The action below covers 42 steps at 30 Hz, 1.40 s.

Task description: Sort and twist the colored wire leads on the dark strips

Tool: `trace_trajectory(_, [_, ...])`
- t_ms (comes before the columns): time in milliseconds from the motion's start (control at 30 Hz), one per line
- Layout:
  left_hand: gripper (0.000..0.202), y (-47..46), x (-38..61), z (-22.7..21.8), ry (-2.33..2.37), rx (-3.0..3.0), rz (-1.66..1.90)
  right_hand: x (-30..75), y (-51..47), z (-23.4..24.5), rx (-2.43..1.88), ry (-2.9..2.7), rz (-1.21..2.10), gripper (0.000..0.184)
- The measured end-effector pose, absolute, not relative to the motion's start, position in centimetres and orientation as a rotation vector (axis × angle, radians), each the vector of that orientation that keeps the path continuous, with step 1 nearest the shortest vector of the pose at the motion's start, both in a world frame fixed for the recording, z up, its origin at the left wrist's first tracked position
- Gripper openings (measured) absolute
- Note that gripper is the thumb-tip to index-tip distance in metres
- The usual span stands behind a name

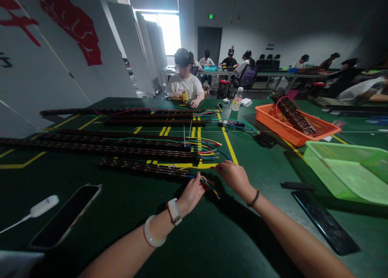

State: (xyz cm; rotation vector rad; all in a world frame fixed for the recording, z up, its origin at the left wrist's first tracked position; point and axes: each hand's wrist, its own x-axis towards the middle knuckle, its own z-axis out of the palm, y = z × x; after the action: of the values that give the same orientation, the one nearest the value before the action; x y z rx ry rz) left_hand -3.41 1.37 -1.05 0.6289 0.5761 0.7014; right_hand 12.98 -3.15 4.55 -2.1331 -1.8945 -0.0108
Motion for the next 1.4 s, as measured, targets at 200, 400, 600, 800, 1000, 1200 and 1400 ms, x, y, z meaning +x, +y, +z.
trace_trajectory(200, [0.022,1.6,-3.5,-1.0,0.578,0.573,0.682,14.1,-1.5,1.8,-2.134,-1.876,-0.043,0.024])
trace_trajectory(400, [0.021,1.7,-3.5,-1.2,0.586,0.542,0.677,14.6,-1.1,0.3,-2.103,-1.933,-0.045,0.03])
trace_trajectory(600, [0.026,1.7,-3.5,-1.0,0.595,0.577,0.664,14.4,-1.3,-0.3,-2.1,-2.019,0.014,0.03])
trace_trajectory(800, [0.025,1.8,-3.5,-1.3,0.569,0.549,0.679,13.9,-3.0,2.6,-1.958,-1.939,-0.074,0.036])
trace_trajectory(1000, [0.027,1.7,-3.6,-1.1,0.619,0.556,0.661,10.7,-6.0,7.0,-1.989,-2.301,-0.036,0.034])
trace_trajectory(1200, [0.029,1.6,-3.6,-1.1,0.608,0.62,0.64,8.8,-6.7,6.4,-2.157,-2.429,0.064,0.021])
trace_trajectory(1400, [0.026,1.7,-3.5,-1.4,0.626,0.627,0.665,8.7,-6.9,5.8,-2.188,-2.45,0.115,0.022])
